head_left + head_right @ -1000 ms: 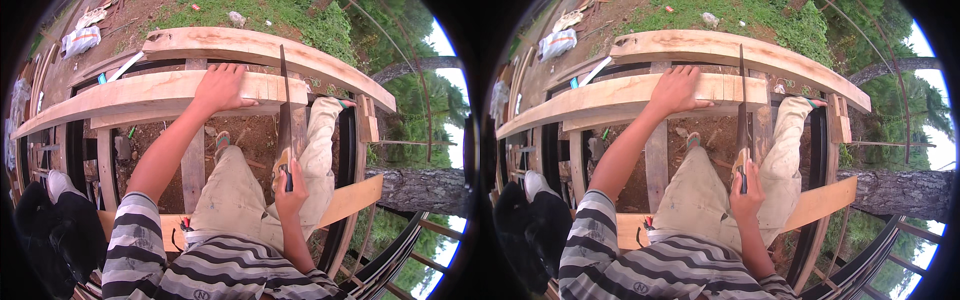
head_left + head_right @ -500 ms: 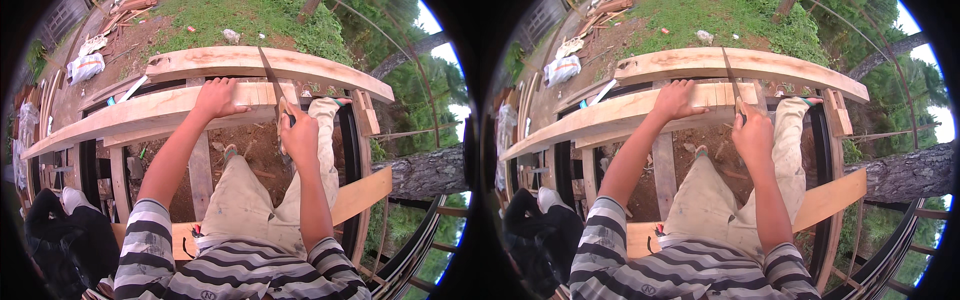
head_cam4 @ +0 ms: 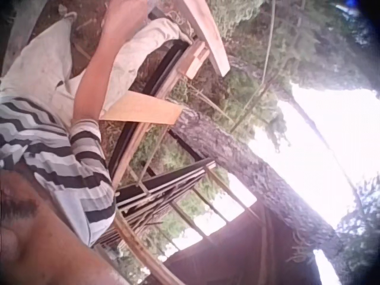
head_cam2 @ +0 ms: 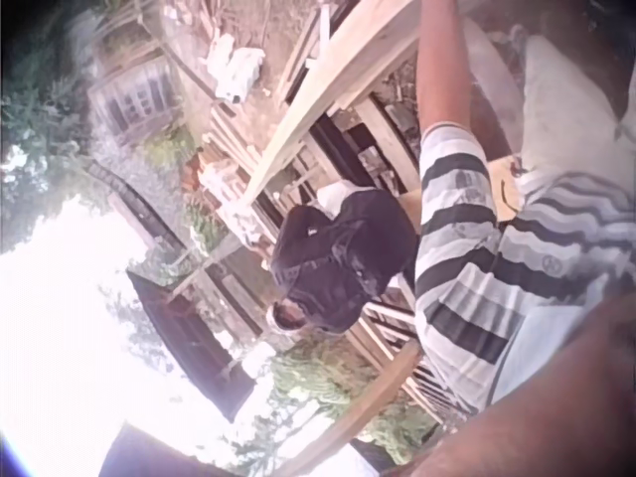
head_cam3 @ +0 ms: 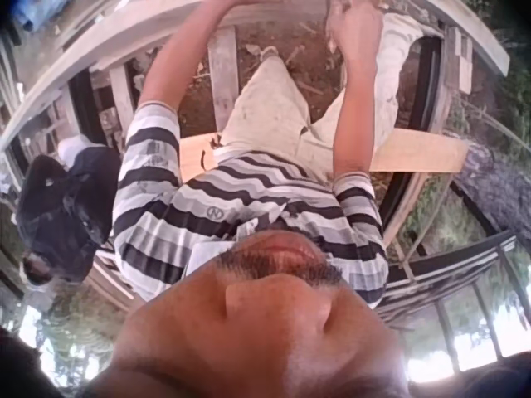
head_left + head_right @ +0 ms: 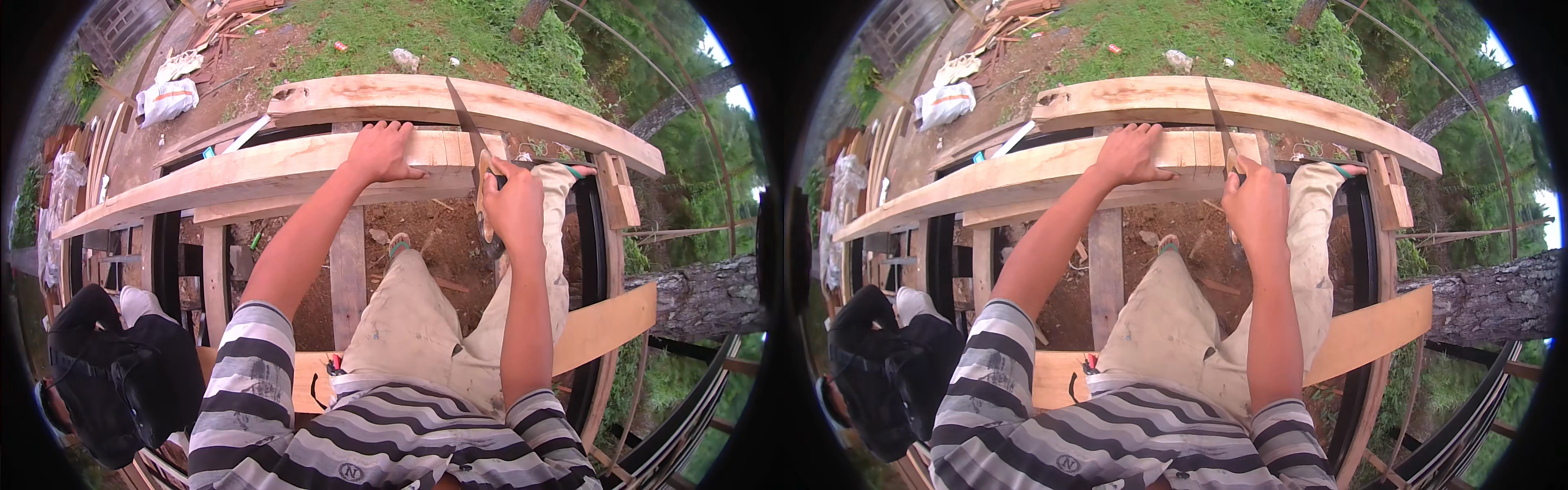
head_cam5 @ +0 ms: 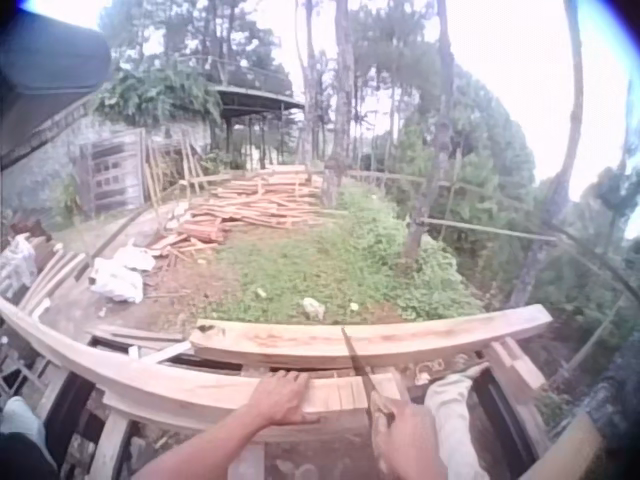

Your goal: The person cuts notches into a wooden beam using a hand saw while holding the beam with their hand. The person touches the saw blade with their fingers, talks to a nearby worker, and saws into the wooden beam.

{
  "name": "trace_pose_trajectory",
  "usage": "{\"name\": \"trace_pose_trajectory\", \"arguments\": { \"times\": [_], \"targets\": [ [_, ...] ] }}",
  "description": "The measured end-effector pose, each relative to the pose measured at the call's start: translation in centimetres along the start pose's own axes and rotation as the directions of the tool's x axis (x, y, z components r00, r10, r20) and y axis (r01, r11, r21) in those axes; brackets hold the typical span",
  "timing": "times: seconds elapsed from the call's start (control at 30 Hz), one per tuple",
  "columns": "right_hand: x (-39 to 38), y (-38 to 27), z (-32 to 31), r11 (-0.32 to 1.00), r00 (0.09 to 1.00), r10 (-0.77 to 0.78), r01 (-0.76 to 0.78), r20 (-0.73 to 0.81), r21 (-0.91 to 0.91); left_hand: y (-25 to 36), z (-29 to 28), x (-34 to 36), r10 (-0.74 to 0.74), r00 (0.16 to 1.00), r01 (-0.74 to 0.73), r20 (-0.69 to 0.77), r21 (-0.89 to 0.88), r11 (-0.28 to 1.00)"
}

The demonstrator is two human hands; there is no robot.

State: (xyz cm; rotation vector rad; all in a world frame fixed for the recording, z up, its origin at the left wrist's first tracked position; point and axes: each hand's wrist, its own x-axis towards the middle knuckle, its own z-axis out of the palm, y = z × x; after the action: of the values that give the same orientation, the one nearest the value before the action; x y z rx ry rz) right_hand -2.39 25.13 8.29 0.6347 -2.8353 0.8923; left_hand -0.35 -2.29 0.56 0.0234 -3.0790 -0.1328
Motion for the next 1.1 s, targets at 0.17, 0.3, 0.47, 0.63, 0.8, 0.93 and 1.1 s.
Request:
{"name": "trace_pose_trajectory", "arguments": {
  "times": [0.17,0.3,0.47,0.63,0.8,0.93,1.1],
  "targets": [
    [2.0,-0.5,-0.8,0.995,0.997,-0.013,0.019,0.073,-0.094,-0.1,0.0,0.3,0.019,0.999,-0.019,0.036,-0.009,1.000],
    [1.4,-0.8,-1.3,1.000,0.998,-0.003,0.004,0.055,-0.031,-0.1,0.0,0.2,0.011,1.000,-0.011,0.019,-0.019,1.000],
    [-3.2,1.1,2.3,0.997,0.998,0.022,-0.017,-0.060,0.079,0.1,0.1,-0.3,0.000,1.000,0.000,0.006,-0.019,1.000],
    [-10.0,4.5,5.6,0.901,0.991,0.029,0.030,-0.129,0.433,0.5,-0.3,0.2,0.008,1.000,-0.009,-0.013,-0.024,1.000],
    [-14.4,4.8,8.0,0.893,0.985,0.104,-0.031,-0.140,0.449,0.6,-0.5,-0.2,-0.001,1.000,0.001,0.005,-0.022,1.000],
    [-14.8,6.3,9.9,0.809,0.971,0.222,-0.132,-0.090,0.573,0.7,-0.7,-0.2,-0.020,0.999,0.022,0.050,-0.030,0.999],
    [-13.2,6.3,7.7,0.897,0.974,0.170,-0.089,-0.153,0.432,1.4,-0.9,-0.1,0.000,0.999,-0.002,-0.032,-0.061,0.998]
  ]
}}
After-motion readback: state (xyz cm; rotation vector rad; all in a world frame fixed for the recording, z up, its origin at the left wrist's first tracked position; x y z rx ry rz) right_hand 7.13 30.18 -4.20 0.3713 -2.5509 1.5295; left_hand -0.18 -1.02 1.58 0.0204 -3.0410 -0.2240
